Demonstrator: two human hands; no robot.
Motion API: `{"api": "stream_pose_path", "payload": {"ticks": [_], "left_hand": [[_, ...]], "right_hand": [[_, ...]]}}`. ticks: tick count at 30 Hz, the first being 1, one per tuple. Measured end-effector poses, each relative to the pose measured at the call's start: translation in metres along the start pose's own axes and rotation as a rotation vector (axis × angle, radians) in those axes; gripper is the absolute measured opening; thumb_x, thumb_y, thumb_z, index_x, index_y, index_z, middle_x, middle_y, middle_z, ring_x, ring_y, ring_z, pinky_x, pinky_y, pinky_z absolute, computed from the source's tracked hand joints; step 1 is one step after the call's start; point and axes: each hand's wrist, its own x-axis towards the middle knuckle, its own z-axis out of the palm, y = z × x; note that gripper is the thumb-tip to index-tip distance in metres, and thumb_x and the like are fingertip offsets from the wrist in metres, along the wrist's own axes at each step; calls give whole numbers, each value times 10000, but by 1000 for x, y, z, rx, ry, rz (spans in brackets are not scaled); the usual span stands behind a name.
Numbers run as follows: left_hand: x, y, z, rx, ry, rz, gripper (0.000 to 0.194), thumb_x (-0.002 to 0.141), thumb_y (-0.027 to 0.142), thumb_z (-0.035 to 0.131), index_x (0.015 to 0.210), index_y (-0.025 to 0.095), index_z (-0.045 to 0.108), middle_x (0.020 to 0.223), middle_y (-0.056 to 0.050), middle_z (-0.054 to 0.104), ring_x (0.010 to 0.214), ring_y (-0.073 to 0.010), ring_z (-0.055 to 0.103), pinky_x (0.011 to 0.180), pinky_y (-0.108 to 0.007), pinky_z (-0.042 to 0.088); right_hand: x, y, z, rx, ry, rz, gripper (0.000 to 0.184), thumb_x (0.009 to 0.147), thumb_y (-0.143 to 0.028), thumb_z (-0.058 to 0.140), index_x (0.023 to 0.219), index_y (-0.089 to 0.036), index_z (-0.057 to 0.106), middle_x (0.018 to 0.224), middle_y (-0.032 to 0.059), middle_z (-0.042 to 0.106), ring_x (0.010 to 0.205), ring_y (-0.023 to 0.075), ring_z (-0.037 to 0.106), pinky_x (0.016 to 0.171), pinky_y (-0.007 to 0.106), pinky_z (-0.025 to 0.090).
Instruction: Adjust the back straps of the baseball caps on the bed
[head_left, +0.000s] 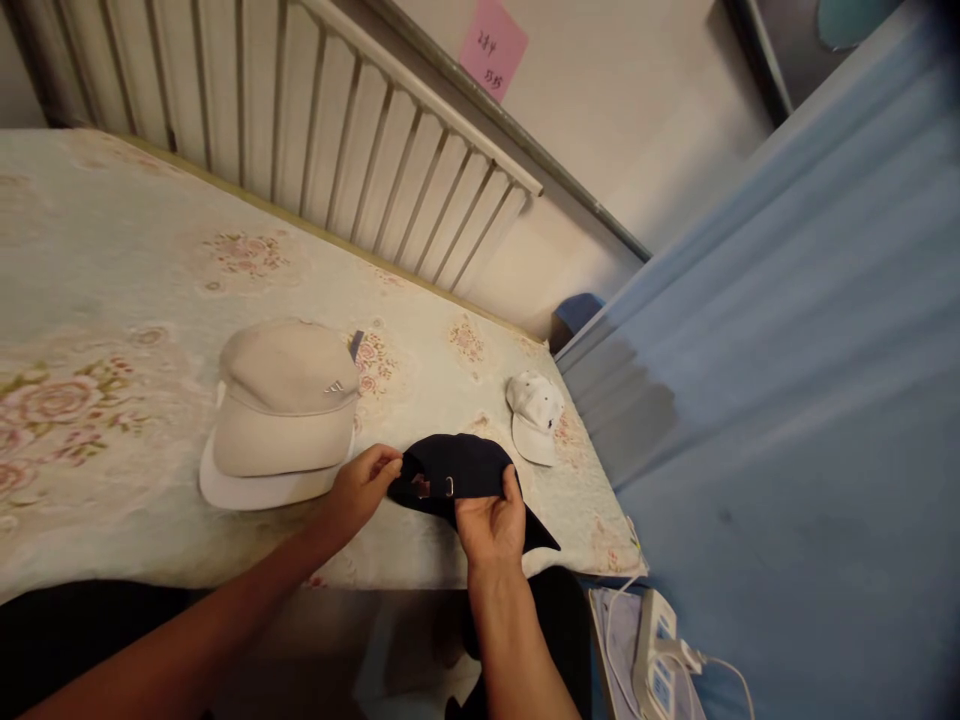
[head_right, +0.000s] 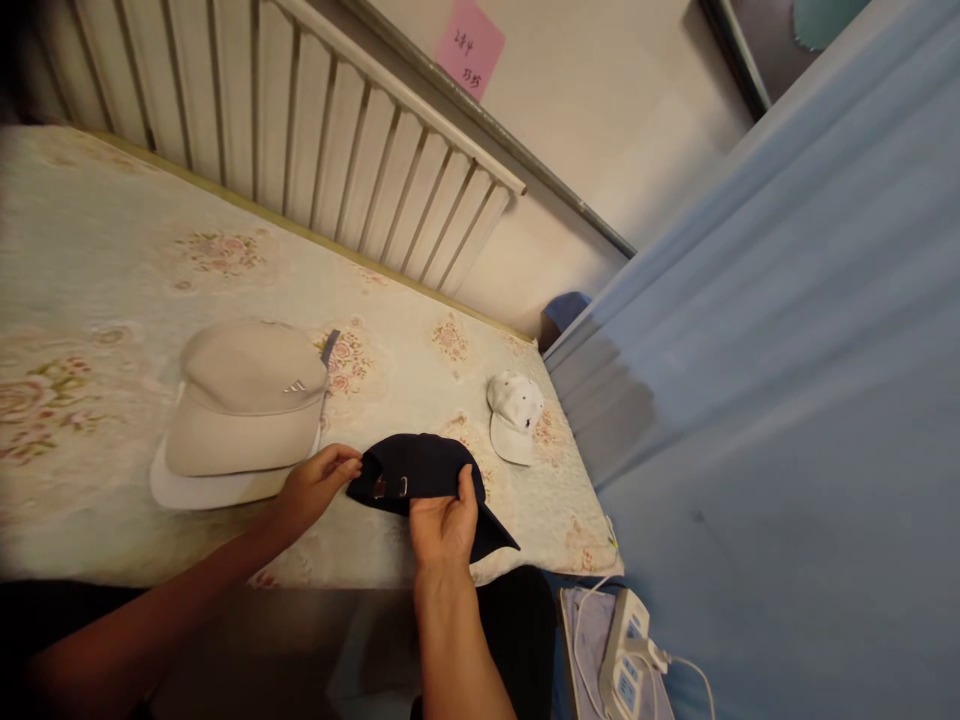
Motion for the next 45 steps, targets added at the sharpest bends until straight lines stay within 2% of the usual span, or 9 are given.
{"api": "stream_pose_path", "payload": {"ticks": [7,12,22,26,28,31,36,40,45], "left_hand": [[-4,17,-4,-258,-178,-32,267,819,422,559,954,192,563,972,-60,690,988,-224,641,899,-365,454],[-6,24,-10,-323,-385,-88,229,836,386,552,981,209,535,923,-24,682,937,-198,630,875,-350,426],[-4,28,-14,-588,-397,-143,361,754,258,673,1101,197,591,800,5,620,722,-133,560,687,-258,388],[-7,35,-16,-661,-529,-234,499,743,283,692,1221,203,571,941,-50,653,794,-165,582,700,-274,394],[-7,35,-17,-641,-567,-259,502,739,288,696,1218,186,583,898,-49,660,769,-163,582,684,-268,391],[-6,30,-17,-588,-547,-262,454,744,306,689,1169,170,610,814,-30,650,697,-144,566,640,-253,383],[-5,22,-14,-530,-498,-240,405,758,328,656,1127,164,620,792,-27,651,676,-143,570,627,-250,394],[-7,24,-12,-482,-453,-233,378,756,328,633,1108,189,626,862,-33,678,753,-173,604,688,-279,429],[-7,27,-12,-483,-430,-230,334,758,278,611,1082,205,638,923,-16,682,771,-158,596,708,-267,421]], "right_hand": [[-3,-1,-2,14,-54,61,411,933,-426,416,1098,-138,657,1171,86,681,1205,199,556,1086,405,370],[-3,1,0,-48,-36,51,400,935,-422,407,1104,-154,652,1213,88,658,1222,185,540,1079,406,373],[-6,8,0,-71,-65,72,396,927,-423,434,1113,-149,652,1192,89,670,1198,193,561,1087,412,360],[-8,9,0,-94,-69,61,373,927,-402,446,1103,-151,658,1171,81,682,1191,180,565,1092,393,358],[-9,9,0,-115,-62,56,370,927,-400,447,1095,-150,663,1166,84,684,1190,171,565,1092,380,360],[-10,9,0,-119,-49,59,367,930,-393,446,1089,-145,665,1157,91,687,1187,167,568,1088,372,368],[-9,8,0,-153,-20,49,376,926,-389,449,1111,-131,650,1190,109,668,1196,178,561,1086,390,372],[-5,4,-2,-155,-4,27,406,936,-400,415,1113,-117,643,1192,117,666,1194,181,563,1081,391,377],[-3,0,-6,-161,-8,2,447,937,-440,387,1129,-121,634,1210,120,654,1203,185,557,1080,402,373]]}}
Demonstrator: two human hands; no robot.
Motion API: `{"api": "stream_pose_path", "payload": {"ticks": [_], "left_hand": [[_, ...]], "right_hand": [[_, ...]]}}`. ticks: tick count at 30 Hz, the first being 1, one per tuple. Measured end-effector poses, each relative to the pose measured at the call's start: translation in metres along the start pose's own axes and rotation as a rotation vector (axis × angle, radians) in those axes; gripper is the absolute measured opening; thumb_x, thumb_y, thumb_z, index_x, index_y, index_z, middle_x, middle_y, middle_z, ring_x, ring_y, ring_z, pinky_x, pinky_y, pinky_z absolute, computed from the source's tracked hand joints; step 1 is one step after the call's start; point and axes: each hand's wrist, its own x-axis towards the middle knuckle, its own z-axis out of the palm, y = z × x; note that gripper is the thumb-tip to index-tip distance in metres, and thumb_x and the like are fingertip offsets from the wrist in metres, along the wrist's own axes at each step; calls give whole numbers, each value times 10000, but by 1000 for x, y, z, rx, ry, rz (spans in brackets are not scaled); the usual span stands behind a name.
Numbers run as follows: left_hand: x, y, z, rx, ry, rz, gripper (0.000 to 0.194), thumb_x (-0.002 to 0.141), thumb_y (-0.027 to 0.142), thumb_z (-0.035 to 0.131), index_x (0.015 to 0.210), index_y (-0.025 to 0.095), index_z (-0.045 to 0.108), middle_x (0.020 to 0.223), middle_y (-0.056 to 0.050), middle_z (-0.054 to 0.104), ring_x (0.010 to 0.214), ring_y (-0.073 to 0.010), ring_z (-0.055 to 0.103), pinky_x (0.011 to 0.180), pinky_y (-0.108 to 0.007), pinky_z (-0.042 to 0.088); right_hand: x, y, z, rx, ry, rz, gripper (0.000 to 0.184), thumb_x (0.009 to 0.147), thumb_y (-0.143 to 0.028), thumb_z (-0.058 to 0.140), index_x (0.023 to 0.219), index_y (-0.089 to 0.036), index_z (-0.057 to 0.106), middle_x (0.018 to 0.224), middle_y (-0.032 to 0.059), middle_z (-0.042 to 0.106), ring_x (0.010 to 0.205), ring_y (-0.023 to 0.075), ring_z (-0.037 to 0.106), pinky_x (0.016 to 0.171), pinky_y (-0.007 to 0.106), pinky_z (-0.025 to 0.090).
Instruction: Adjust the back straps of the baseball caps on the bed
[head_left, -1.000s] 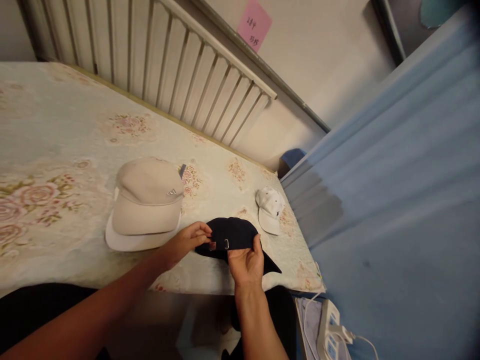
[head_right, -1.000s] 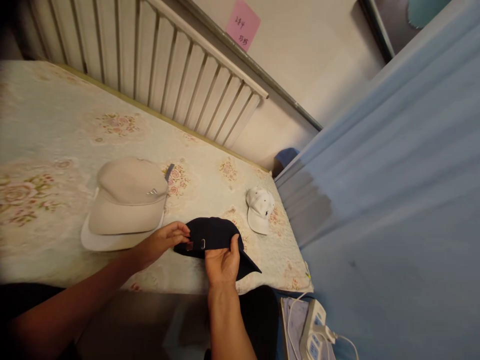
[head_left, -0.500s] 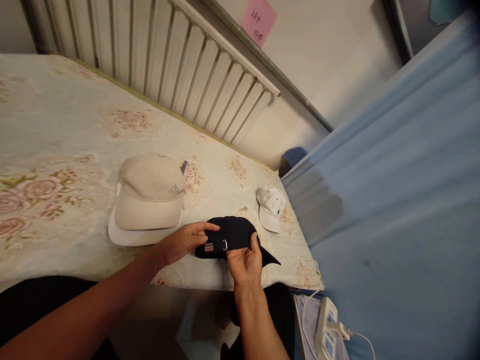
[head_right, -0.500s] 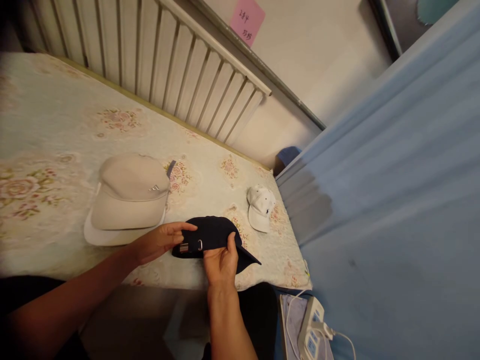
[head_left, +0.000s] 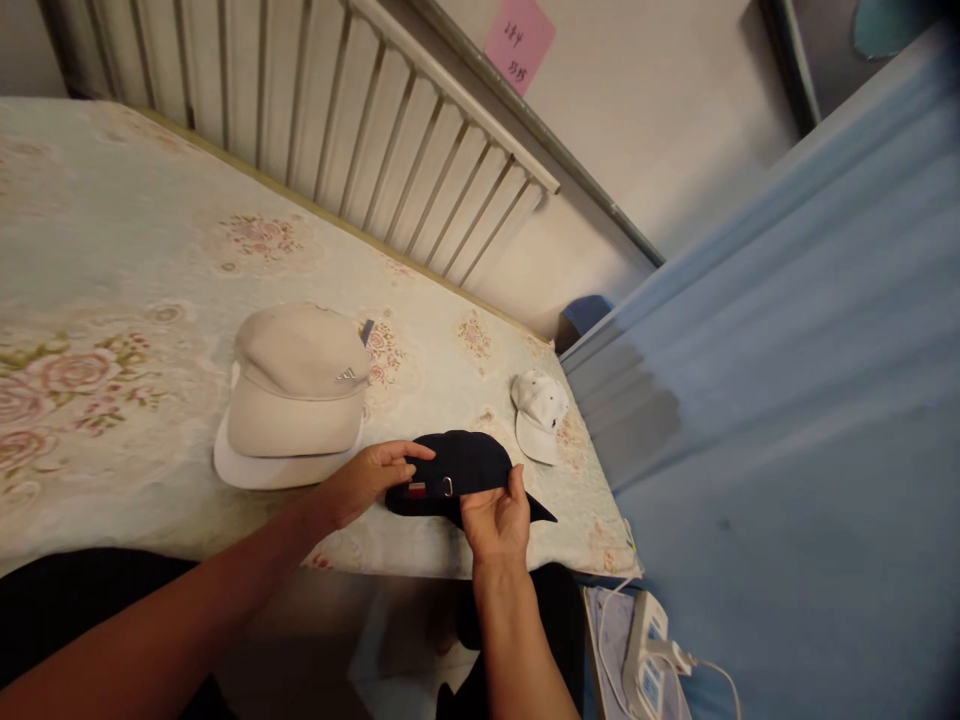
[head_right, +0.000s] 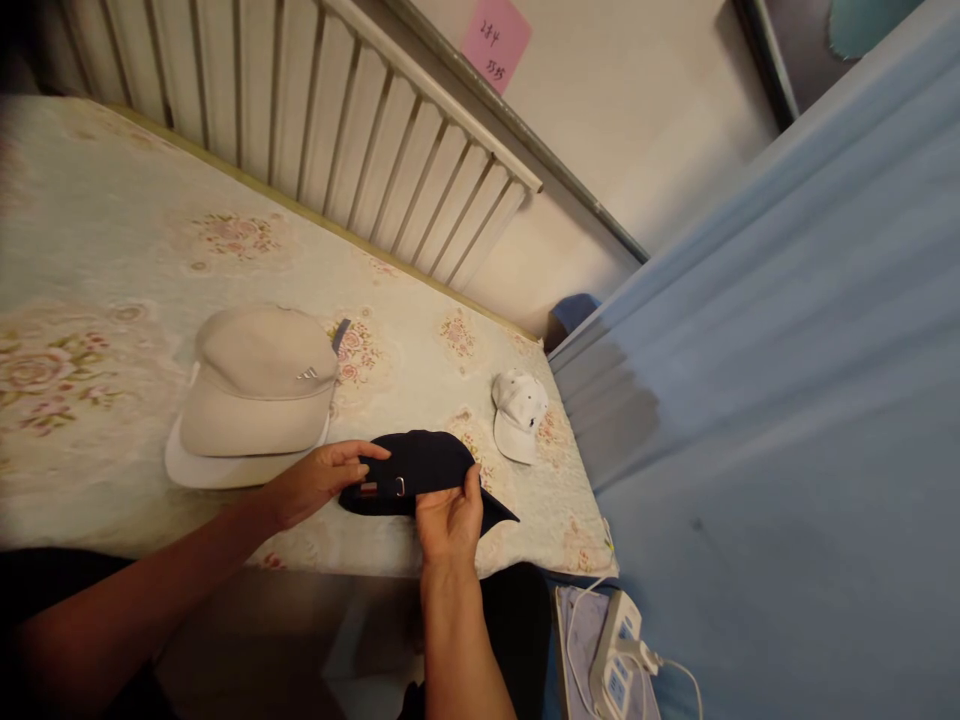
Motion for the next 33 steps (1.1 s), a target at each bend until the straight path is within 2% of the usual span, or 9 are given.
{"api": "stream_pose_path", "payload": {"ticks": [5,8,13,21,25,29,33], "left_hand": [[0,-1,-1,-31,-16,-6,345,772,301,619,1097,188,627,871,-16,658,722,-142,568,665,-254,393],[-1,-1,-1,-29,-25,-7,363,770,332,638,1102,186,622,809,-4,635,682,-132,540,625,-242,365],[-1,-2,0,-39,-10,-2,360,766,344,645,1086,182,616,787,3,617,641,-119,513,604,-237,349],[-4,4,4,-5,18,18,370,765,338,631,1096,175,617,738,5,610,625,-120,515,594,-237,352],[-4,3,5,0,6,17,378,761,342,628,1102,180,613,739,4,616,620,-123,522,579,-233,352],[-3,-1,2,-7,-17,32,386,772,353,629,1121,190,604,759,1,622,633,-126,535,592,-234,362],[-3,-2,3,-13,-5,34,381,765,342,639,1116,195,612,748,12,618,630,-116,526,591,-226,362]], "right_hand": [[-2,2,1,-5,-46,7,423,920,-450,432,1132,-146,637,1210,103,657,1212,193,549,1078,421,370],[-4,4,6,15,-48,58,378,924,-399,448,1116,-140,644,1178,91,677,1192,188,566,1077,408,375],[-6,5,13,4,2,122,331,924,-315,456,1116,-118,640,1163,101,683,1176,178,577,1068,390,390],[-3,1,14,34,53,71,353,936,-331,417,1057,-107,661,1098,107,709,1159,176,590,1063,375,403],[-8,9,23,-19,60,84,252,897,-256,500,1048,-131,658,1077,82,718,1143,179,600,1064,396,403],[-13,16,29,-22,124,127,181,860,-169,539,982,-130,667,1028,71,732,1094,165,628,1049,363,420],[-9,11,26,-3,136,139,224,890,-199,496,1014,-110,659,1038,90,728,1101,167,625,1043,355,428]]}}
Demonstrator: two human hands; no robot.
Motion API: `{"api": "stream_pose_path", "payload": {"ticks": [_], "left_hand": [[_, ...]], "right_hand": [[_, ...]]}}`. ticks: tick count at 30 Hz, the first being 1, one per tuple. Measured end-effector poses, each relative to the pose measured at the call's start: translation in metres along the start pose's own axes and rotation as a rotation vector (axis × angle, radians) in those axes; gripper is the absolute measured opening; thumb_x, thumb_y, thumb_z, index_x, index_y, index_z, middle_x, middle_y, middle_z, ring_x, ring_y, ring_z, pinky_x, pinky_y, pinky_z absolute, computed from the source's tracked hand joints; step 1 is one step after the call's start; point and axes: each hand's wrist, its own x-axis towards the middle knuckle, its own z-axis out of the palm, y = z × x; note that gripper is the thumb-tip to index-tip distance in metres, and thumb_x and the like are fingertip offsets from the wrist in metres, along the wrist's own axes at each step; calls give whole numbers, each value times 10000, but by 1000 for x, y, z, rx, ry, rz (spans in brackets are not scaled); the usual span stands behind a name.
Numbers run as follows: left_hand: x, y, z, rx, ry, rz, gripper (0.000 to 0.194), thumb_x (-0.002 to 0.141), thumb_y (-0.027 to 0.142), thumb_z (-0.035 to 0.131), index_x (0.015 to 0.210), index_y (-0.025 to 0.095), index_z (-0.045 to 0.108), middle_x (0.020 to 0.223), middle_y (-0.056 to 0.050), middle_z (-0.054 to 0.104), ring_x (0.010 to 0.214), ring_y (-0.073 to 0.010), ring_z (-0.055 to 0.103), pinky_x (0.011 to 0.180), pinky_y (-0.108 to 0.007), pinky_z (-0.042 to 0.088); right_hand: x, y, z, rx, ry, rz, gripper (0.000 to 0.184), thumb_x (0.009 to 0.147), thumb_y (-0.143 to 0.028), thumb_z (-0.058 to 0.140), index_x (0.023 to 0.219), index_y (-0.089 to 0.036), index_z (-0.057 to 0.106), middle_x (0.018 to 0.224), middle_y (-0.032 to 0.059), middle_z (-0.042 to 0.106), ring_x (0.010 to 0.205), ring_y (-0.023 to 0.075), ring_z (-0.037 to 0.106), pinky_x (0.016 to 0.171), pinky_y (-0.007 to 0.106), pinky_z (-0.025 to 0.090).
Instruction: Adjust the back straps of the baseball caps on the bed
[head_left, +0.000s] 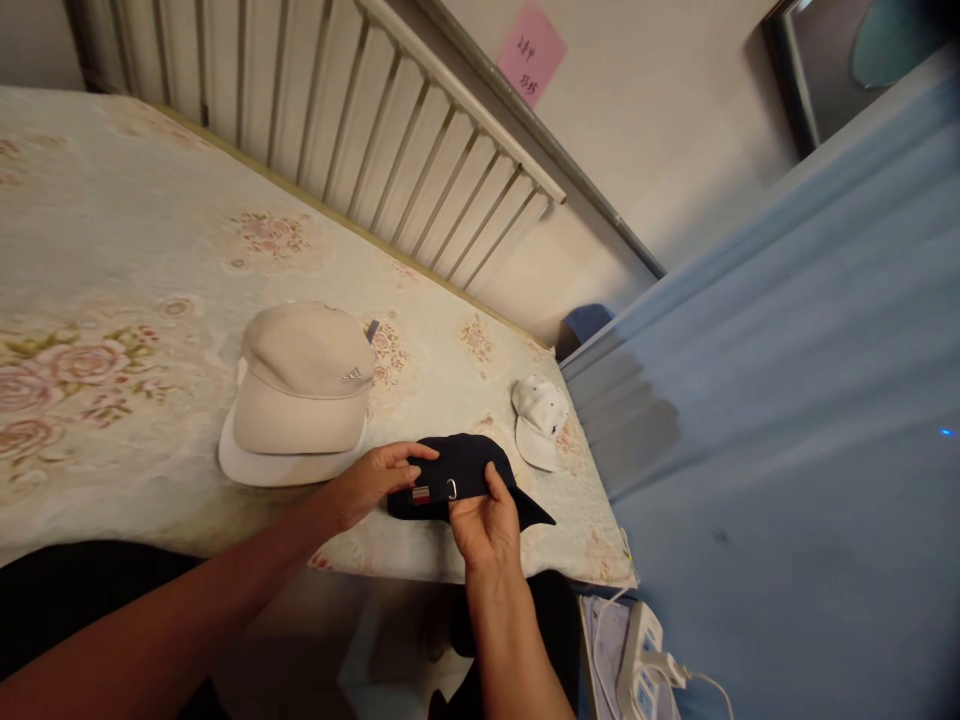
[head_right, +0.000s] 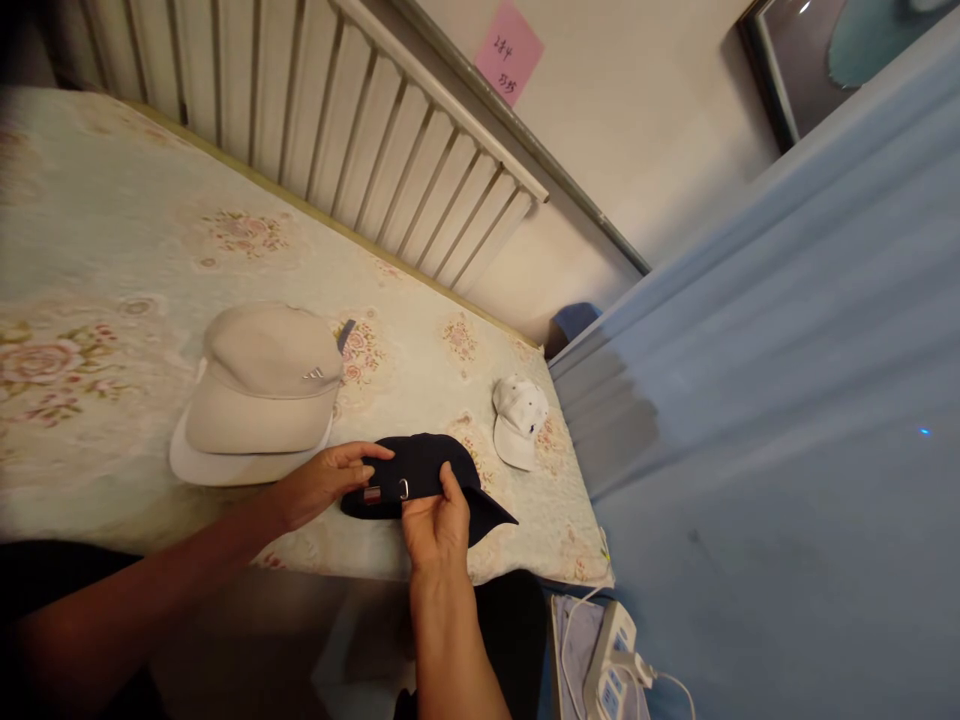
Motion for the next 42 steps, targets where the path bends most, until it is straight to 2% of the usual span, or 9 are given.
{"api": "stream_pose_path", "payload": {"ticks": [6,14,23,32,39,42], "left_hand": [[0,3,2,6,6,-23,407,759,347,640,1134,192,602,727,12,626,613,-124,539,586,-232,365],[1,-2,0,4,0,-9,389,760,338,642,1119,193,610,753,6,626,625,-121,544,591,-235,371],[-1,1,1,-12,-7,-38,386,769,319,635,1134,198,598,710,24,609,596,-110,528,569,-225,350],[3,-7,-2,-65,-23,-55,415,770,327,649,1156,189,577,716,18,623,596,-111,548,580,-227,366],[1,-7,-3,-16,-20,-25,391,781,318,633,1151,197,592,730,31,588,628,-95,511,580,-209,342],[1,-7,-3,-3,-22,-33,391,785,315,623,1157,198,587,719,31,586,618,-98,509,572,-212,337]], "right_hand": [[6,-9,-7,-10,-18,-49,295,910,-230,456,1101,-89,632,1089,114,709,1143,179,601,1059,382,414],[-2,6,1,-10,17,-10,201,882,-202,512,994,-130,663,1047,79,726,1098,175,627,1033,375,435],[9,-16,-8,3,-12,-37,316,928,-286,421,1004,-96,662,993,104,737,1070,190,643,1038,393,433],[0,4,-4,8,-14,-13,247,887,-249,509,1054,-138,653,1035,75,731,1090,182,631,1042,390,422],[11,-14,-13,-33,-9,-98,349,933,-306,390,1043,-127,667,991,90,740,1103,190,626,1055,411,408],[9,-12,-12,-28,-3,-102,349,933,-322,396,1000,-130,679,972,84,745,1078,196,640,1041,416,424]]}}
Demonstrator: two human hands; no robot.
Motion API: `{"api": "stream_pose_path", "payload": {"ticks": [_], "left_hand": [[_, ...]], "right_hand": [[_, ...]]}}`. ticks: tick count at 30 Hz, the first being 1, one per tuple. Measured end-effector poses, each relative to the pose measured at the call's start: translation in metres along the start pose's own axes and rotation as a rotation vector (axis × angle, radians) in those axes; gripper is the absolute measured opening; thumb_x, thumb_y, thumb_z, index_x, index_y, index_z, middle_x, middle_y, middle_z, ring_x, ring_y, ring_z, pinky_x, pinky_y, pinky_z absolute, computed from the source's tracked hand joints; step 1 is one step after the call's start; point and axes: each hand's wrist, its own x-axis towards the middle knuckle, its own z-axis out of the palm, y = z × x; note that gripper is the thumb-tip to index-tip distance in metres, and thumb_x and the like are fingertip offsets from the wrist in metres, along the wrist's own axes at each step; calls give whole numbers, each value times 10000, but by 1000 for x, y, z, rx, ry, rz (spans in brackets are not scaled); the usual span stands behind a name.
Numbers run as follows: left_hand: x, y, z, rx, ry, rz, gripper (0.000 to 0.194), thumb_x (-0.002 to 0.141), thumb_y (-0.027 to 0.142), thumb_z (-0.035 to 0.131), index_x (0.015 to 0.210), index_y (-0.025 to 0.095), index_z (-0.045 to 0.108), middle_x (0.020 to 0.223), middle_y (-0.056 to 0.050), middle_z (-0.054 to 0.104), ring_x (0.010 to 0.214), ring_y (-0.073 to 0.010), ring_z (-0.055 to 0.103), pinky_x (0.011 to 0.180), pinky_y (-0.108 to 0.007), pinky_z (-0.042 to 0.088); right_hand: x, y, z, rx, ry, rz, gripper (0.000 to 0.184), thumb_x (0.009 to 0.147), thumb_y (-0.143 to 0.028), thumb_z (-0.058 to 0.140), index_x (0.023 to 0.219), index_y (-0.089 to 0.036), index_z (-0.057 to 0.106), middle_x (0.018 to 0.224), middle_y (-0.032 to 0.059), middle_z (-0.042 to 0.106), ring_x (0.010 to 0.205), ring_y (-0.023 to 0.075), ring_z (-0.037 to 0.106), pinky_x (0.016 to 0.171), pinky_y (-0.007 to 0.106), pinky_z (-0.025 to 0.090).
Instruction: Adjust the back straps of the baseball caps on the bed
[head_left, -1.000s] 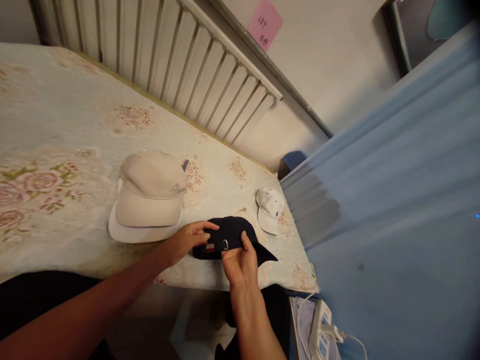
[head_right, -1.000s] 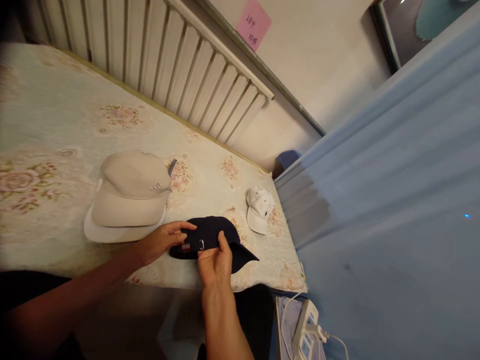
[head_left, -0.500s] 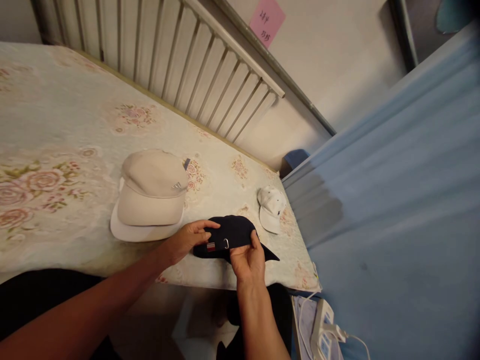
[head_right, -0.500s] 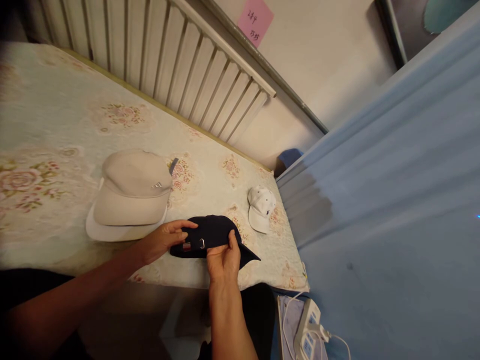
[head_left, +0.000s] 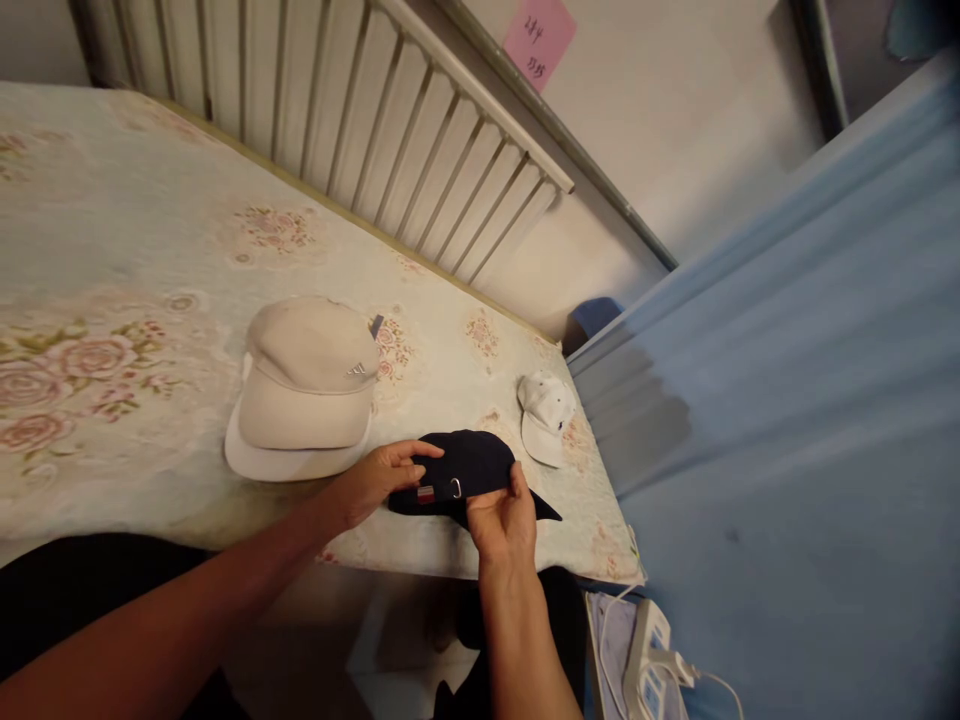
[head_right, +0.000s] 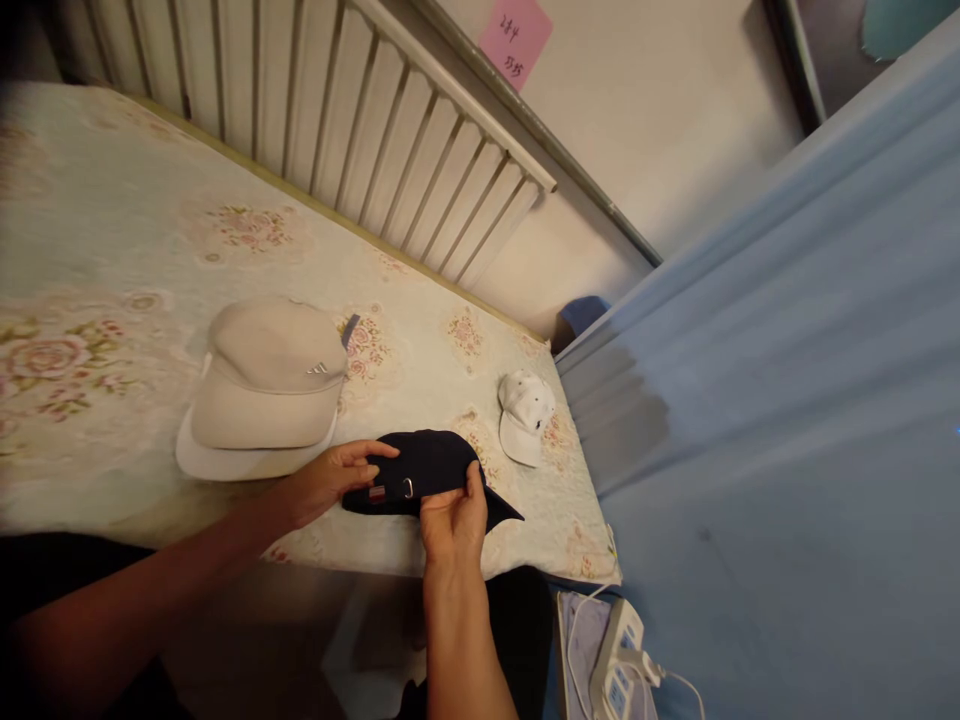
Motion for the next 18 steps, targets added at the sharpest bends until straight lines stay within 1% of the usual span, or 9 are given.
{"api": "stream_pose_path", "payload": {"ticks": [7,10,15,18], "left_hand": [[2,-5,-2,-15,-13,-8,405,773,326,640,1153,198,585,720,20,616,625,-117,545,597,-233,365],[2,-5,-1,-23,-9,-16,408,775,326,637,1160,203,580,718,21,618,612,-118,542,594,-236,363],[1,-3,0,9,-6,3,398,784,344,631,1153,203,588,730,22,616,619,-112,532,585,-224,343],[2,-4,-1,11,-6,-1,393,783,342,632,1149,205,591,723,23,618,613,-111,534,579,-221,341]], "right_hand": [[-10,14,10,-19,14,55,241,895,-232,485,1007,-134,674,957,64,749,1033,185,661,1022,392,447],[-7,11,8,-19,13,58,268,910,-242,453,1017,-124,669,965,73,747,1050,185,654,1024,389,445],[1,-1,1,9,17,15,338,936,-291,401,1029,-100,664,975,94,742,1065,195,647,1033,394,439],[-1,1,2,23,25,9,329,929,-296,424,1024,-95,666,973,96,742,1055,199,652,1031,392,441]]}}
